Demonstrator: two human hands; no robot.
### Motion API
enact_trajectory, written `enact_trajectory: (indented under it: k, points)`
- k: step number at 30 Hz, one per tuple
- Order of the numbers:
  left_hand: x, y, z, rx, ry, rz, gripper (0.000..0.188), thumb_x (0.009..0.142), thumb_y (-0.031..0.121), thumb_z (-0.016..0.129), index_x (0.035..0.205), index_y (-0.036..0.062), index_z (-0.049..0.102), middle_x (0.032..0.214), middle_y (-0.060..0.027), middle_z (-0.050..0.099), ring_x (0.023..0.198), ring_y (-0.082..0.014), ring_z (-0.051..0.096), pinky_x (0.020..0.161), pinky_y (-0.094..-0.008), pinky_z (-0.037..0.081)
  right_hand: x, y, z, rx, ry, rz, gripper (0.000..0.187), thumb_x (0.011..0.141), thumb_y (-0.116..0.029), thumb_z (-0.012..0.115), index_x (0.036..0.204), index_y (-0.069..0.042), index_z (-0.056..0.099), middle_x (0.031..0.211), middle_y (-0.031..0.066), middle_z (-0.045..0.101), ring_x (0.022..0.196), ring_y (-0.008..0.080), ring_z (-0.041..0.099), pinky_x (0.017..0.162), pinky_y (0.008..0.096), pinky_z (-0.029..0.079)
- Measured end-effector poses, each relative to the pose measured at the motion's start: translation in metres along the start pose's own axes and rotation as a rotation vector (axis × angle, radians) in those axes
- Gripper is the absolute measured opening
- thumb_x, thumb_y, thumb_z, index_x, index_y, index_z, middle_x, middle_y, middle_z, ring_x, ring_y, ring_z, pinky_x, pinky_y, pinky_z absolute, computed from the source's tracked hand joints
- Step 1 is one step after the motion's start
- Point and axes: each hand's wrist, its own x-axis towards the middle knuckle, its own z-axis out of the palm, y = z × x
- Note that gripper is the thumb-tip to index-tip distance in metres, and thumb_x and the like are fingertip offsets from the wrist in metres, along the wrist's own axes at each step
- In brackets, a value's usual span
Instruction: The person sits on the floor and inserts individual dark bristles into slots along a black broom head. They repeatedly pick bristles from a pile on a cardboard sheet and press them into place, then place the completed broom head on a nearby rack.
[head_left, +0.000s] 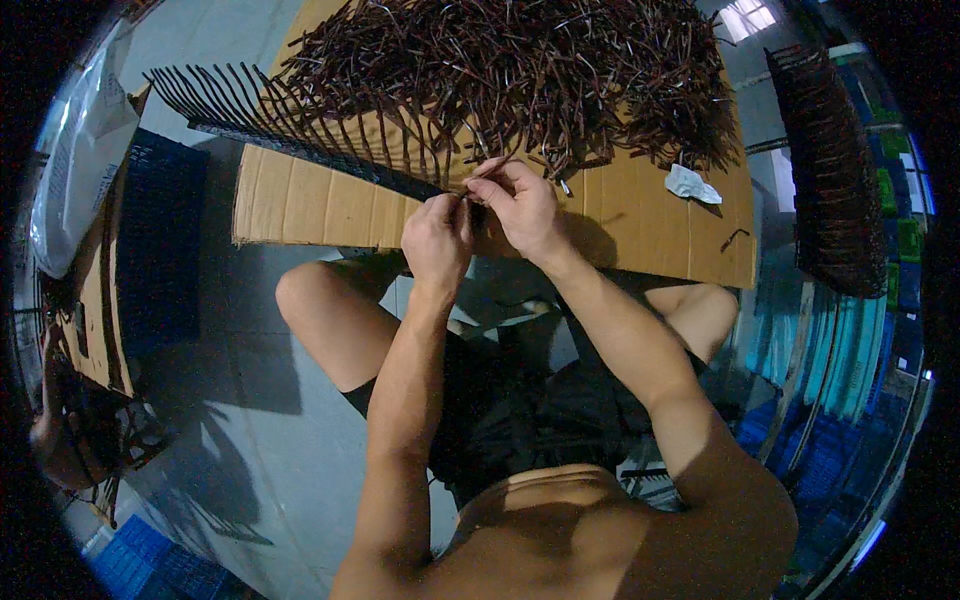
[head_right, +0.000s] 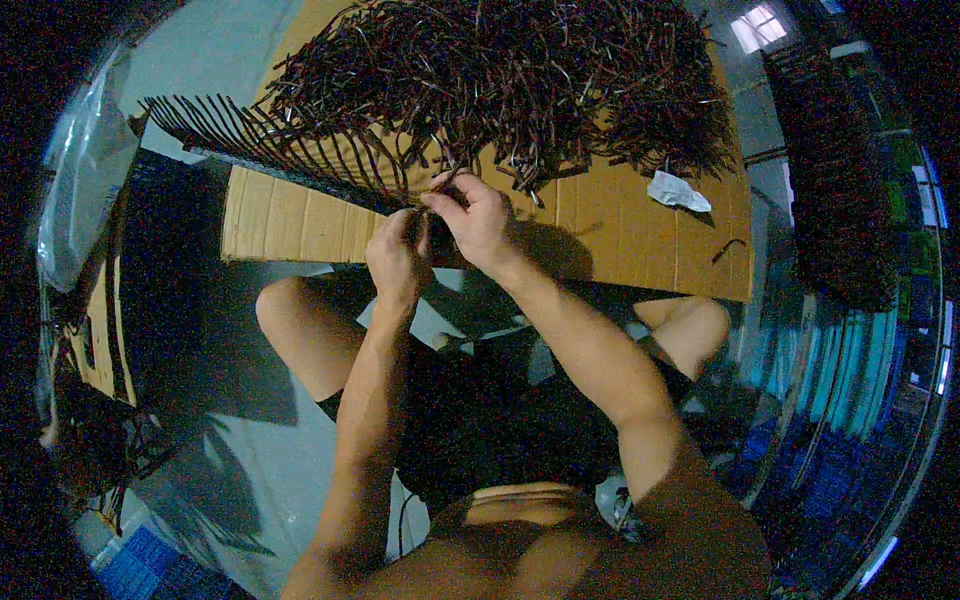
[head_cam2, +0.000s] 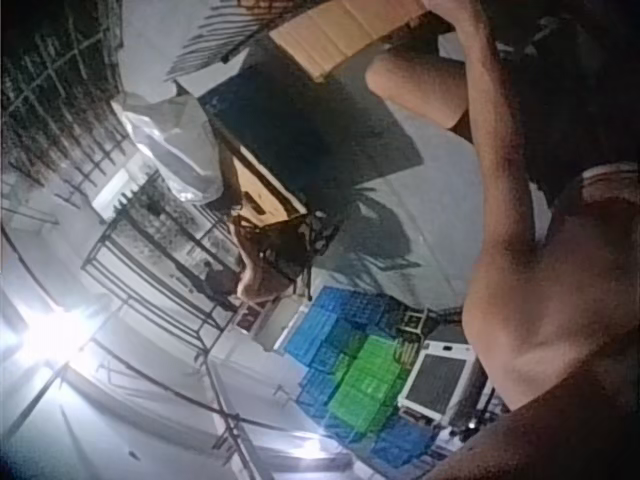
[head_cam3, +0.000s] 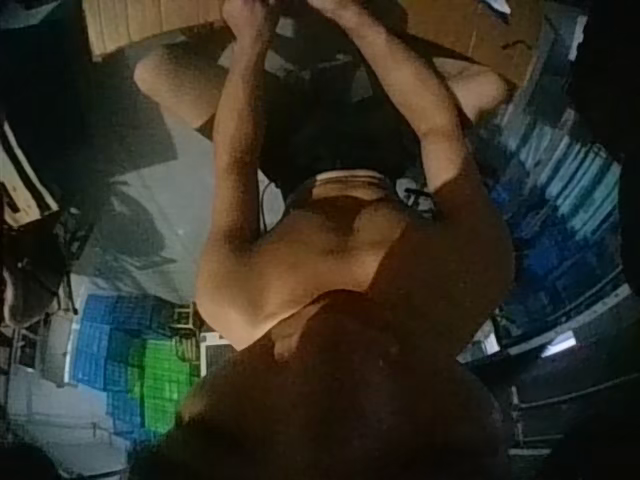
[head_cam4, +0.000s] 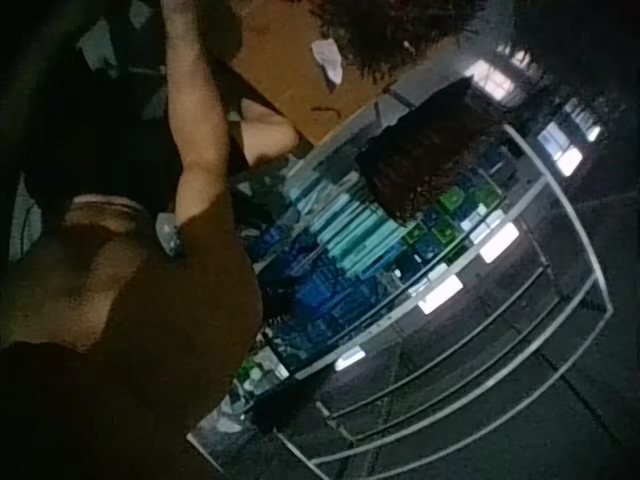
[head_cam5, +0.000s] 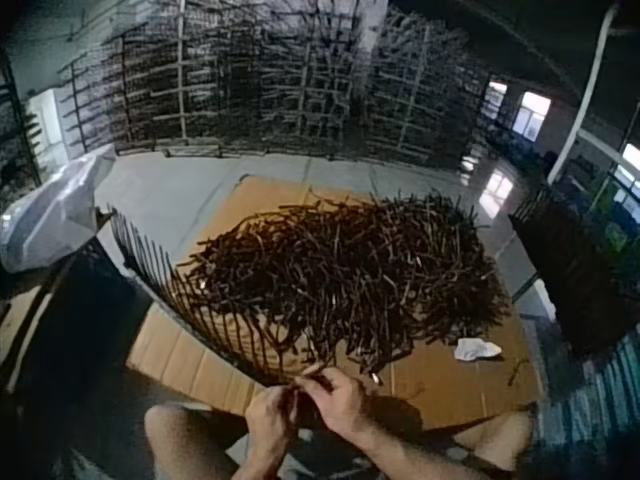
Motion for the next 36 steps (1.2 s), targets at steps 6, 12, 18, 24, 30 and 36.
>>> enact_trajectory:
  k: [6,12,18,24,30,36]
  points:
    - [-0.001,-0.003,0.001,-0.012,0.016,0.040,0.014,0.083,0.017,0.064,0.085,0.0029,0.062,0.075,-0.0177,0.061,0.070,-0.0368,0.060,0.062,-0.0407,0.048,-0.001,-0.024,-0.003,-0.275,-0.098,-0.082,0.011,0.088,-0.006,0.061,0.094,0.004,0.062,0.090,0.0062,0.064,0.083,0.0134,0.062,0.077,0.0248,0.049]
    - [0.000,0.000,0.000,0.013,-0.032,0.008,0.015,0.086,0.019,0.060,0.081,0.0044,0.061,0.078,-0.0138,0.063,0.073,-0.0342,0.060,0.063,-0.0419,0.047,0.007,-0.027,-0.007,-0.413,-0.146,-0.151,0.020,0.082,-0.018,0.067,0.091,0.000,0.067,0.090,0.0153,0.067,0.085,0.0271,0.066,0.077,0.0320,0.050]
    - [-0.001,-0.009,-0.005,0.036,0.061,-0.091,0.018,0.085,0.025,0.063,0.082,0.0066,0.065,0.076,-0.0124,0.065,0.071,-0.0307,0.063,0.063,-0.0393,0.049,0.055,-0.027,-0.034,-0.605,-0.495,-0.108,0.027,0.079,-0.010,0.064,0.106,-0.007,0.064,0.098,0.0113,0.065,0.089,0.0291,0.063,0.080,0.0345,0.049]
    - [0.002,0.001,-0.013,0.002,0.046,-0.127,0.021,0.084,0.027,0.064,0.079,0.0072,0.069,0.072,-0.0111,0.066,0.066,-0.0310,0.063,0.060,-0.0390,0.050,0.085,0.002,-0.048,-1.208,-0.468,-0.752,0.024,0.070,-0.002,0.061,0.092,-0.012,0.063,0.103,0.0051,0.058,0.097,0.0285,0.057,0.076,0.0378,0.051]
    - [-0.005,0.001,-0.004,-0.004,0.030,-0.028,0.017,0.082,0.022,0.065,0.088,0.0055,0.066,0.083,-0.0115,0.066,0.078,-0.0308,0.063,0.070,-0.0371,0.051,0.076,0.000,-0.060,-1.009,-0.351,-0.723,0.015,0.079,-0.008,0.059,0.093,-0.007,0.058,0.096,0.0094,0.059,0.088,0.0306,0.057,0.074,0.0396,0.049]
    - [-0.002,-0.002,-0.001,-0.031,0.051,0.050,0.013,0.084,0.018,0.063,0.084,0.0051,0.064,0.080,-0.0129,0.064,0.074,-0.0325,0.061,0.066,-0.0403,0.048,0.026,-0.009,-0.029,-0.173,-0.047,-0.093,0.014,0.088,-0.005,0.057,0.100,0.003,0.056,0.089,0.0070,0.060,0.075,0.0120,0.061,0.061,0.0270,0.050]
